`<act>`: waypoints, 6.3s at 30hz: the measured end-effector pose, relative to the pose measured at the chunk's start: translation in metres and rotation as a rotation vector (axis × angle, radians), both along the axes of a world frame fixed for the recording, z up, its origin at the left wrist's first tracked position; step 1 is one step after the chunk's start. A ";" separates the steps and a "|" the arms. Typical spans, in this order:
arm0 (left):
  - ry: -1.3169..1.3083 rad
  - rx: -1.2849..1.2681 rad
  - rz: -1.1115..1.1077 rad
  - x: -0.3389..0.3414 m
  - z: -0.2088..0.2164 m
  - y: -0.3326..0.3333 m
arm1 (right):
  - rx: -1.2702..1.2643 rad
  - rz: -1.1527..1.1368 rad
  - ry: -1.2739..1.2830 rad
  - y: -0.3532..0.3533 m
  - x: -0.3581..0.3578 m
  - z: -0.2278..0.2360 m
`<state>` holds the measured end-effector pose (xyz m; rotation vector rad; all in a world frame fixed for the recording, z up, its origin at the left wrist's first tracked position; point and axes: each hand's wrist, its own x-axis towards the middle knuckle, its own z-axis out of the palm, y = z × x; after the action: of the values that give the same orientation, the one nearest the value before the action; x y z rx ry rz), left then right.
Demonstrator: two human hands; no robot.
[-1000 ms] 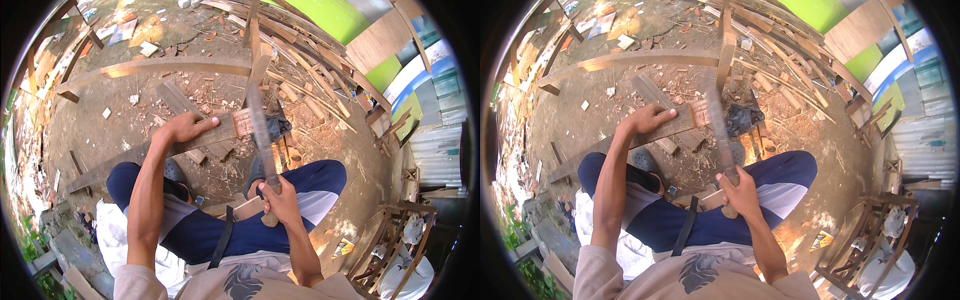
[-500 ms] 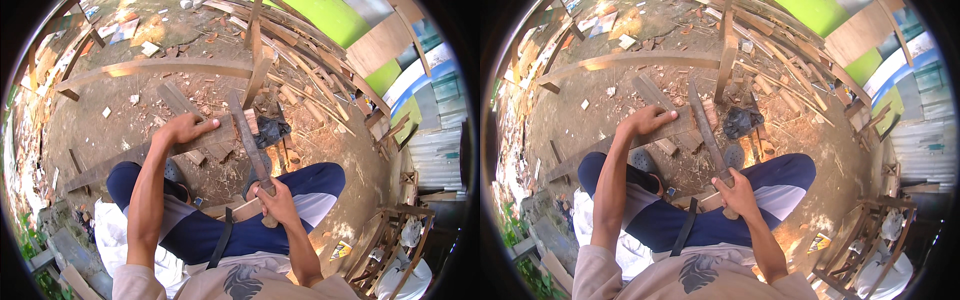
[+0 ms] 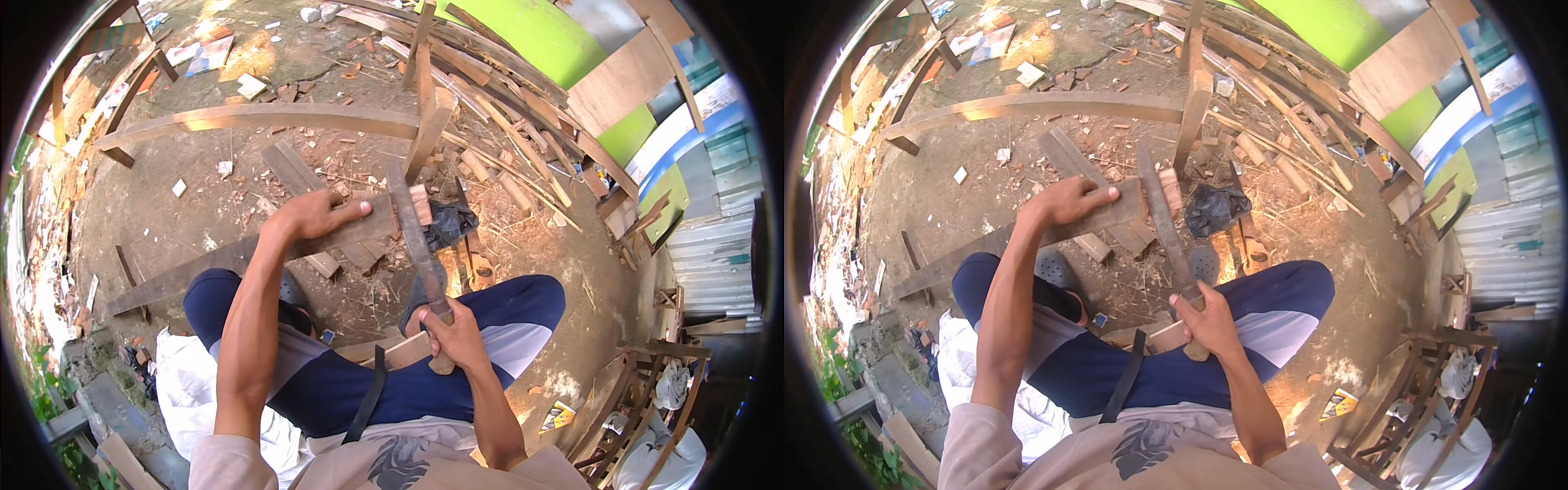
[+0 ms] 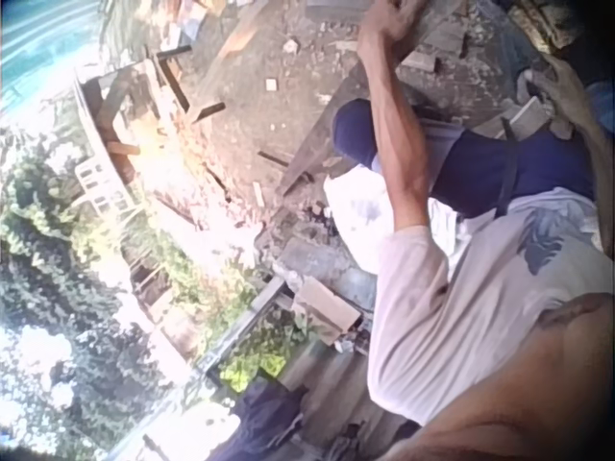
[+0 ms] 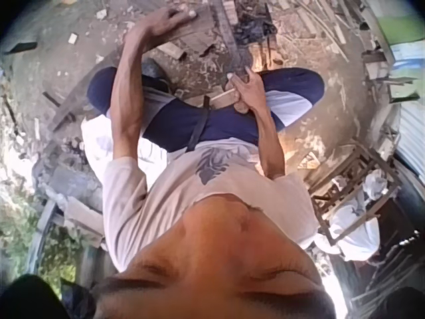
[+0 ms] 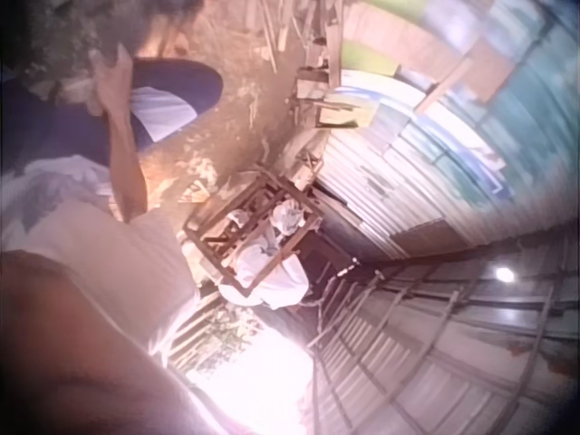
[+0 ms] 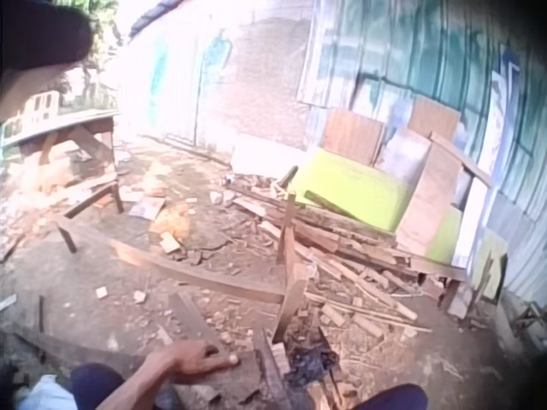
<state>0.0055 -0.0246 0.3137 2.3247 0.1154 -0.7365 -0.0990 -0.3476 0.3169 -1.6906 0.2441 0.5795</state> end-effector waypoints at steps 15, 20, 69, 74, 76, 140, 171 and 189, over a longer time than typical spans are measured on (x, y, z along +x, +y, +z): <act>-0.028 0.003 -0.018 0.002 -0.006 0.000 | -0.070 0.080 0.060 0.004 -0.003 0.018; -0.008 -0.012 -0.006 0.003 -0.004 -0.001 | 0.235 -0.355 -0.281 -0.004 0.001 0.010; -0.030 0.017 -0.046 0.001 0.000 -0.003 | -0.154 0.111 0.018 0.003 -0.006 -0.006; -0.056 0.024 -0.017 -0.002 -0.003 -0.003 | 0.146 -0.191 -0.198 0.005 -0.009 0.020; -0.049 0.018 -0.006 0.001 -0.003 -0.004 | 0.250 -0.352 -0.361 0.004 -0.006 0.001; -0.072 0.112 -0.019 -0.001 -0.013 0.000 | -0.064 0.058 -0.028 0.000 -0.008 0.014; -0.017 0.038 0.008 0.002 0.002 -0.004 | 0.250 -0.364 -0.225 0.010 -0.015 -0.020; -0.018 0.036 0.025 0.003 0.001 -0.003 | 0.075 -0.241 -0.142 0.010 -0.011 -0.013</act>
<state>0.0086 -0.0274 0.3145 2.3596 0.1503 -0.7061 -0.1102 -0.3373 0.3042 -1.5935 0.3148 0.2851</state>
